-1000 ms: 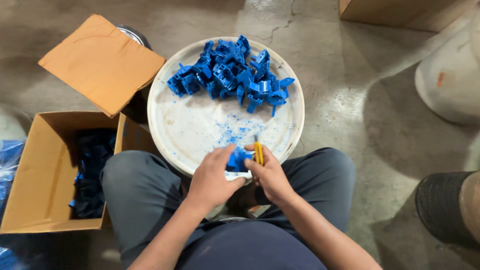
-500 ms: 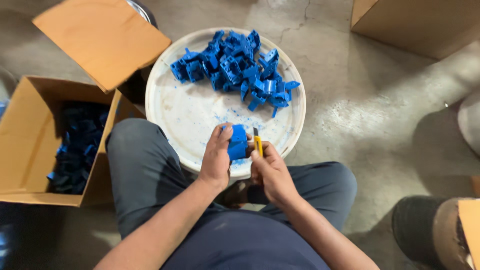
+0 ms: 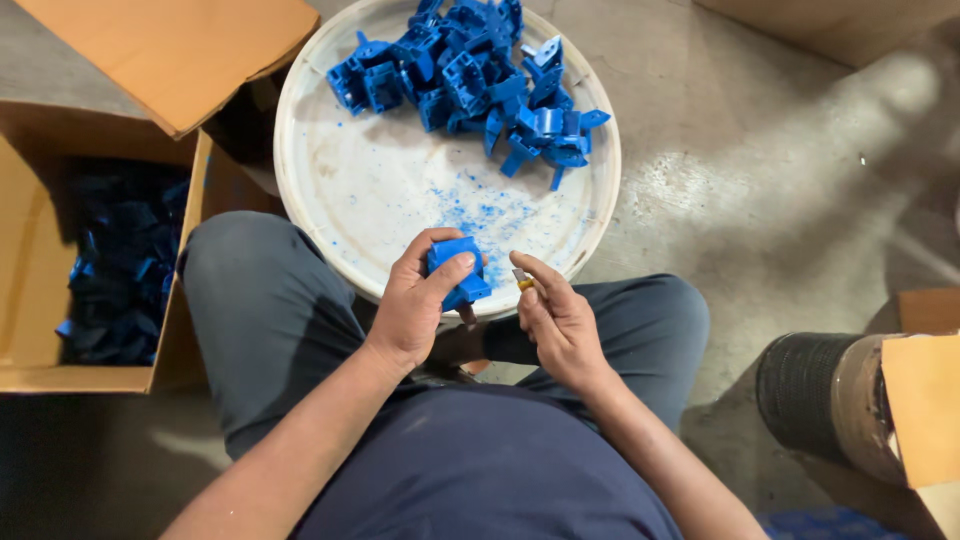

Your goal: The person uses a small yellow tool to scrape or clean the edges of blue plastic parts, handling them one at a time over a white bucket.

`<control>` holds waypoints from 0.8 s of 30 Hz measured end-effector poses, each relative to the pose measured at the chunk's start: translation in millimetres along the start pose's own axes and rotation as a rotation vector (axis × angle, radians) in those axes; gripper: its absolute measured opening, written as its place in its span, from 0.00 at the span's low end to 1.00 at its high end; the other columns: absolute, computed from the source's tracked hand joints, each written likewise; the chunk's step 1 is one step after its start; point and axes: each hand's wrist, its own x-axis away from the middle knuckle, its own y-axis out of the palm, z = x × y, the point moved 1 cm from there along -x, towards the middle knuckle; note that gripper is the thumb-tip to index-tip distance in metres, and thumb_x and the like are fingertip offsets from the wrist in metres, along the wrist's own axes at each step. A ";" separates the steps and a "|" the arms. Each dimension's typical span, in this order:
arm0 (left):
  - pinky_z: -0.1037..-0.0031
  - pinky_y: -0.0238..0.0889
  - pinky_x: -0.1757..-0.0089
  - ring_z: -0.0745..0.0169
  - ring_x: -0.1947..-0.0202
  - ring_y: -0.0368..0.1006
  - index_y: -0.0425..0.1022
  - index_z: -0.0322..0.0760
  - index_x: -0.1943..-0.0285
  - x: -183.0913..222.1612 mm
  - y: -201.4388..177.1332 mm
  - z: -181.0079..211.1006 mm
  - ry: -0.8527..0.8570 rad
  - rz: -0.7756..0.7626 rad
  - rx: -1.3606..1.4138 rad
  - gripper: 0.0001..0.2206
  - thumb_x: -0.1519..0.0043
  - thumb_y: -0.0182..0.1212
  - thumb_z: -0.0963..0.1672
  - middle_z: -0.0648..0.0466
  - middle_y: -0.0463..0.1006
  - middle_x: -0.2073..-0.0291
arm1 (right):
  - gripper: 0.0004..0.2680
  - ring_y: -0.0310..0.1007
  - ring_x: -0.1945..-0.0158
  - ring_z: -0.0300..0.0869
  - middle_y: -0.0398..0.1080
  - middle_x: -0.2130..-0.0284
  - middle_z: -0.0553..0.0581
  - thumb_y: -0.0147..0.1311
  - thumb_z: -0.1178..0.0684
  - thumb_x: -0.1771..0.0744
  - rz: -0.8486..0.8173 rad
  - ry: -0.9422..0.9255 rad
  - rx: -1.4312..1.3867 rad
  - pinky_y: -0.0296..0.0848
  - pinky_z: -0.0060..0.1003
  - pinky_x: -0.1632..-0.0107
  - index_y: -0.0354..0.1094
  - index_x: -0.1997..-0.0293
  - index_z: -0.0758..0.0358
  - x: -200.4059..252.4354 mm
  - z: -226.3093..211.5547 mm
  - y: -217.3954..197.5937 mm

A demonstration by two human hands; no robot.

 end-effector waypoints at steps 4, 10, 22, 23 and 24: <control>0.75 0.71 0.65 0.66 0.63 0.76 0.73 0.34 0.44 -6.5 -14.1 -8.4 -0.002 0.040 0.070 0.14 0.36 0.65 0.43 0.51 0.78 0.60 | 0.11 0.68 0.62 0.34 0.69 0.66 0.50 0.46 0.60 0.28 -0.056 -0.163 0.145 0.69 0.29 0.56 0.66 0.38 0.64 -14.2 -10.2 8.8; 0.77 0.67 0.68 0.70 0.69 0.70 0.72 0.35 0.46 -7.9 -28.3 2.8 0.134 0.164 -0.175 0.14 0.39 0.66 0.41 0.56 0.74 0.67 | 0.08 0.69 0.66 0.34 0.70 0.70 0.50 0.51 0.55 0.29 -0.136 -0.083 0.325 0.70 0.31 0.59 0.70 0.46 0.65 -40.5 -27.9 22.7; 0.67 0.65 0.54 0.54 0.55 0.69 0.69 0.32 0.45 -10.9 -40.0 27.4 0.664 0.176 -0.807 0.14 0.37 0.65 0.38 0.46 0.68 0.52 | 0.19 0.63 0.80 0.46 0.62 0.84 0.56 0.67 0.38 0.40 -0.170 0.088 0.682 0.63 0.42 0.74 0.73 0.60 0.65 -78.4 -33.3 56.0; 0.67 0.65 0.53 0.52 0.55 0.69 0.69 0.32 0.45 -11.2 -40.5 27.4 0.667 0.179 -0.814 0.14 0.37 0.65 0.38 0.46 0.68 0.52 | 0.19 0.64 0.80 0.48 0.62 0.84 0.57 0.67 0.38 0.40 -0.181 0.093 0.710 0.63 0.43 0.74 0.74 0.62 0.65 -79.4 -32.2 57.3; 0.66 0.65 0.53 0.51 0.54 0.69 0.69 0.32 0.44 -12.2 -40.9 27.5 0.672 0.182 -0.820 0.14 0.37 0.65 0.38 0.45 0.68 0.52 | 0.19 0.65 0.80 0.49 0.63 0.84 0.58 0.67 0.37 0.40 -0.182 0.089 0.715 0.63 0.44 0.74 0.73 0.62 0.66 -80.8 -31.1 58.1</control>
